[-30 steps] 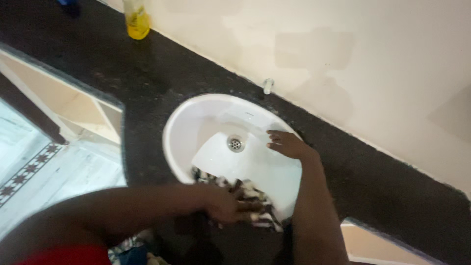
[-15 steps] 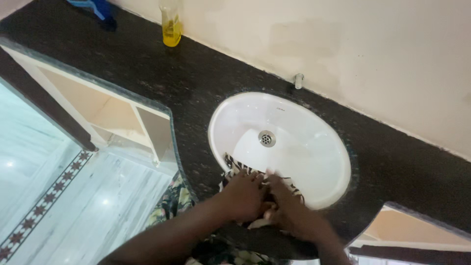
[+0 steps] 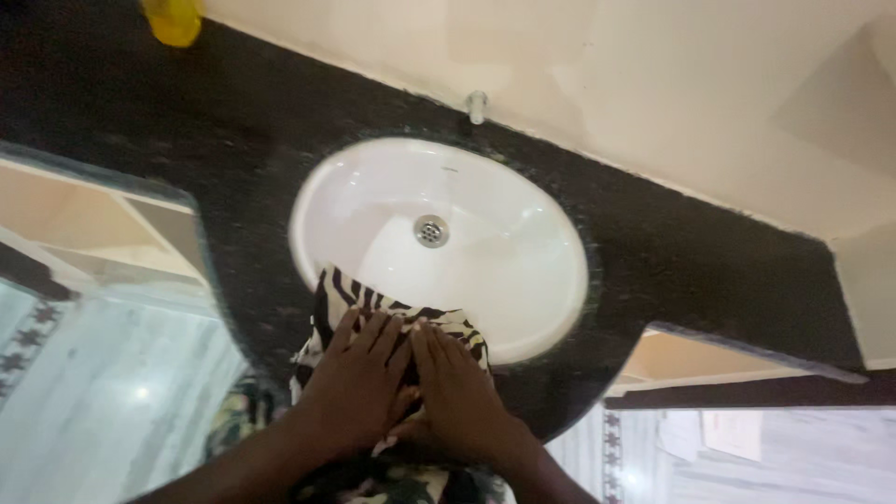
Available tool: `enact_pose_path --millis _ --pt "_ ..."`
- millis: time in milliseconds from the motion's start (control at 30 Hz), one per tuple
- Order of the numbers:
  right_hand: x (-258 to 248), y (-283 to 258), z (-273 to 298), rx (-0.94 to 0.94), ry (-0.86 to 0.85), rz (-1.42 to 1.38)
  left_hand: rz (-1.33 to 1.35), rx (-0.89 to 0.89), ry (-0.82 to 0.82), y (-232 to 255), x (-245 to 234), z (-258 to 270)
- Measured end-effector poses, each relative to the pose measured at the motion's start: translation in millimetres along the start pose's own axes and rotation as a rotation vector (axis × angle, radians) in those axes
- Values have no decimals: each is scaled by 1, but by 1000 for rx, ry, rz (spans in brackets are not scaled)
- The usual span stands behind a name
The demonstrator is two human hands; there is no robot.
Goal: The person washes a patterned cloth by hand in a bathroom sink. They repeatedly submerge, scrub, and wring the cloth, then rinse it under running water from the faucet before wringing it out again.
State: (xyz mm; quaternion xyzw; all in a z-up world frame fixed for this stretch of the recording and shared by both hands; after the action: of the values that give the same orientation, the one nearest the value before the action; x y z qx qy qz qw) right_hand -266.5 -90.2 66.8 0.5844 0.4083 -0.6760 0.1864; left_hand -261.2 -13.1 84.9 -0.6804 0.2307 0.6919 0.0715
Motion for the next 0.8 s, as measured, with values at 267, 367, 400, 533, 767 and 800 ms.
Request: enact_pose_path --millis 267,367,400,533,767,800 --pt "-30 58 97 219 89 36 169 232 -528 111 46 -52" --pt "-45 95 130 306 138 88 284 249 -521 148 54 -87" --pt "-47 111 139 361 117 108 307 258 -505 158 58 -98" --pt "-61 144 160 415 123 188 258 337 -362 183 66 -129" --pt "-26 102 135 361 47 225 182 386 -522 145 61 -78" --pt "-23 79 125 261 124 237 182 409 -488 134 54 -65"
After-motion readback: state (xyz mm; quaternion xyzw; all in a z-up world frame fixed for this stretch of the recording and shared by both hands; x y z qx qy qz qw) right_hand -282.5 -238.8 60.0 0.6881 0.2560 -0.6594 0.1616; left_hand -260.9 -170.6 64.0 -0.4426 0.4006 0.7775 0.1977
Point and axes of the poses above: each hand's wrist, its own z-axis away from the middle knuckle, its own x-axis out of the palm, y = z × x, the point moved 10 cm from there along -z, towards the middle knuckle, and after that the axes turned 13 degrees about -x, right-handed, at the moved point
